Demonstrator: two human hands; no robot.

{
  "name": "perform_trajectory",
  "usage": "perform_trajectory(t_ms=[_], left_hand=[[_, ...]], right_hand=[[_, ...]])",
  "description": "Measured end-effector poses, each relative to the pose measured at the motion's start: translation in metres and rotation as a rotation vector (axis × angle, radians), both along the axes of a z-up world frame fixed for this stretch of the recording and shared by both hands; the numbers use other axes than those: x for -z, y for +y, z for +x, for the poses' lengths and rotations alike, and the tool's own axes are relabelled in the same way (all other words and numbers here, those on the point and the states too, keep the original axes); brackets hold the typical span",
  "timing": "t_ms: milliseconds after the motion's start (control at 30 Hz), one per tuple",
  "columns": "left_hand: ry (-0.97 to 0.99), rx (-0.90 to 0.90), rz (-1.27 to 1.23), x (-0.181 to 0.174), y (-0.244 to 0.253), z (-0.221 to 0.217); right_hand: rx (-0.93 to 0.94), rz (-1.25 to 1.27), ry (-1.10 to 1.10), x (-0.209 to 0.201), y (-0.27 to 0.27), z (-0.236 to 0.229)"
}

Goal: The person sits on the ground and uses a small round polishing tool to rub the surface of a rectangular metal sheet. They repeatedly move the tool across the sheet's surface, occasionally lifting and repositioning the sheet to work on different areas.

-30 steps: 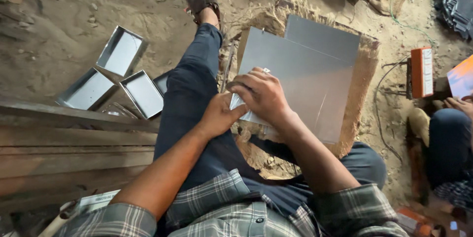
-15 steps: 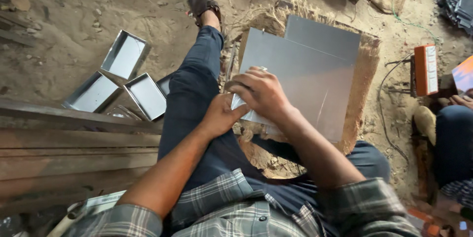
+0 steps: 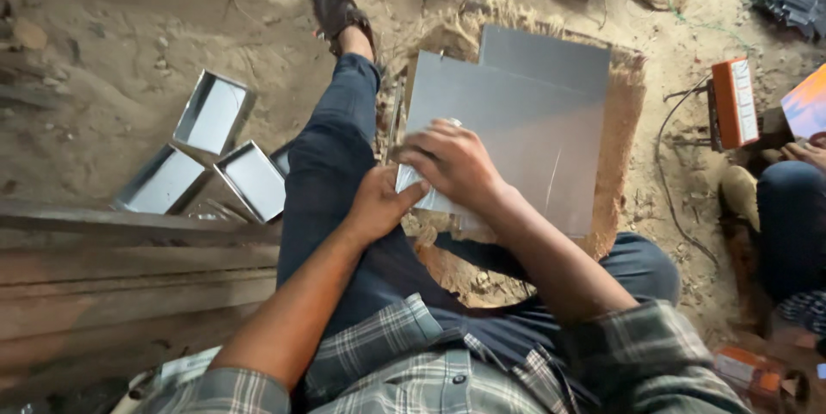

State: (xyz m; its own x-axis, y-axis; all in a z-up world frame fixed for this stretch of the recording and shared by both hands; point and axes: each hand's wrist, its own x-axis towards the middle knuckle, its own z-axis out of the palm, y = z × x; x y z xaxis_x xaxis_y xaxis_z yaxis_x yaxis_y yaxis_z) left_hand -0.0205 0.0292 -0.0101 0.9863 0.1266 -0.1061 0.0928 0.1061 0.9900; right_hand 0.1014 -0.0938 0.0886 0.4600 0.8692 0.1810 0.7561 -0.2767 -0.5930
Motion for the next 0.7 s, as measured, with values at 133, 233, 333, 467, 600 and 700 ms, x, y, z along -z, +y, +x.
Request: perform_trajectory(t_ms=[133, 233, 333, 467, 600, 700], left_hand=[[0.058, 0.026, -0.127, -0.014, 0.002, 0.004], [0.012, 0.024, -0.118, -0.020, 0.000, 0.001], [0.021, 0.002, -0.071, -0.020, 0.002, 0.000], [0.207, -0.027, -0.112, -0.015, -0.002, 0.002], [0.302, -0.076, -0.110, 0.015, 0.004, -0.004], [0.363, -0.118, -0.067, 0.048, 0.011, 0.006]], right_hand=[[0.050, -0.075, -0.021, -0.018, -0.047, 0.009], [0.194, -0.122, 0.016, -0.018, -0.088, 0.000], [0.465, -0.043, 0.238, -0.007, -0.119, -0.022], [0.686, 0.401, 0.479, 0.005, -0.163, -0.064], [0.814, 0.589, 0.675, 0.024, -0.183, -0.079], [0.871, 0.798, 0.845, 0.029, -0.188, -0.073]])
